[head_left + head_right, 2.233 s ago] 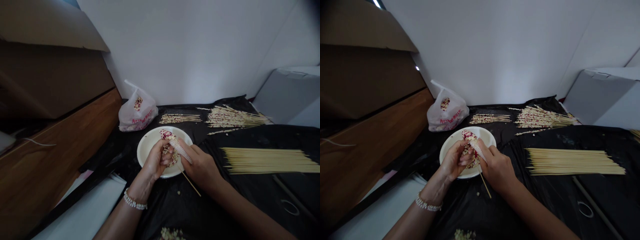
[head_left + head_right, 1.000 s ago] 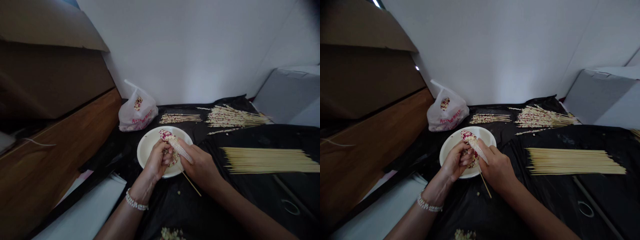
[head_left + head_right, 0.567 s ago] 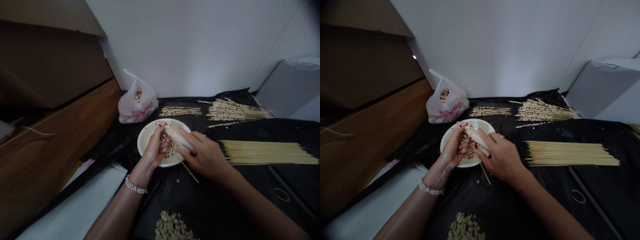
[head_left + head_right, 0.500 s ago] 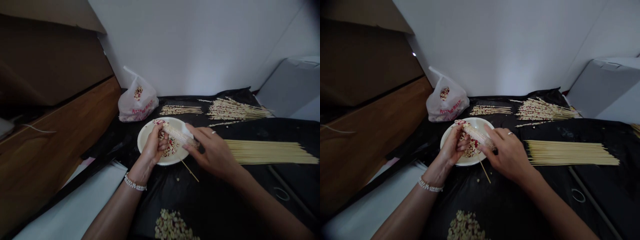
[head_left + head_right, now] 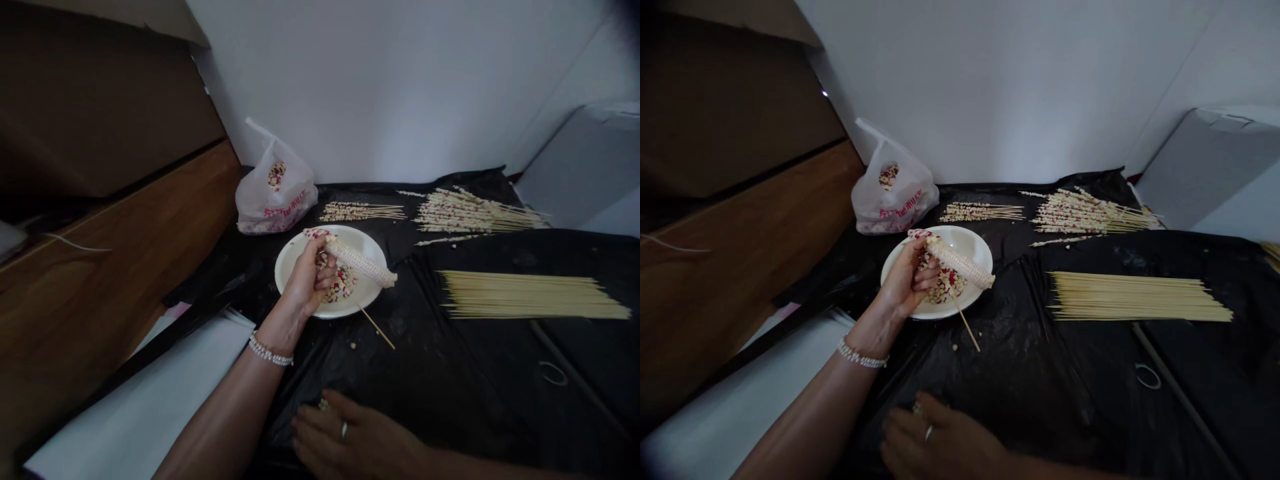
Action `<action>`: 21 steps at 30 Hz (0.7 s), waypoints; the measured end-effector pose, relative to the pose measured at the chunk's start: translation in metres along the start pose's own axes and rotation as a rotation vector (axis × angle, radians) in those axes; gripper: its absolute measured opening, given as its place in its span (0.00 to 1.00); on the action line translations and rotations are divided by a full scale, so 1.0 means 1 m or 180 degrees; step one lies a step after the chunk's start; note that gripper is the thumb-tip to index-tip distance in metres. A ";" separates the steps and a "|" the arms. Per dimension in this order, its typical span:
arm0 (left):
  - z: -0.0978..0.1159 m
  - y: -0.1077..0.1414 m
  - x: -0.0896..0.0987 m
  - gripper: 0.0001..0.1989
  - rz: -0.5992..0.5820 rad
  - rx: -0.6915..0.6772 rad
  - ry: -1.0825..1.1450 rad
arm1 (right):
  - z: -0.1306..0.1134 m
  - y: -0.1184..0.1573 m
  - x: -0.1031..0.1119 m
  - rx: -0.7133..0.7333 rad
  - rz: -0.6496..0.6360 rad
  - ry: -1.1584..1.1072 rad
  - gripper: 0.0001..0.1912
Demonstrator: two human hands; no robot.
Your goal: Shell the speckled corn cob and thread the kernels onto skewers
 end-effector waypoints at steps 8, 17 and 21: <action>0.004 0.000 0.004 0.10 0.0029 -0.0040 0.0057 | 0.124 0.057 0.015 -0.1331 -0.0702 0.0293 0.24; -0.001 0.002 0.004 0.11 0.0037 0.0006 0.0047 | 0.024 0.019 0.010 -0.0397 -0.0312 -0.0243 0.18; 0.000 0.003 0.002 0.09 0.0020 -0.0013 0.0054 | 0.068 0.029 -0.002 -0.1102 -0.0690 -0.0417 0.34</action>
Point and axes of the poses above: each hand's wrist, its own y-axis away from the middle knuckle, its own x-axis out of the back of the hand, z = x × y, the point moved 10 cm from there along -y, towards the middle knuckle, and after that the axes turned 7 degrees about -x, right-handed, at the moved point
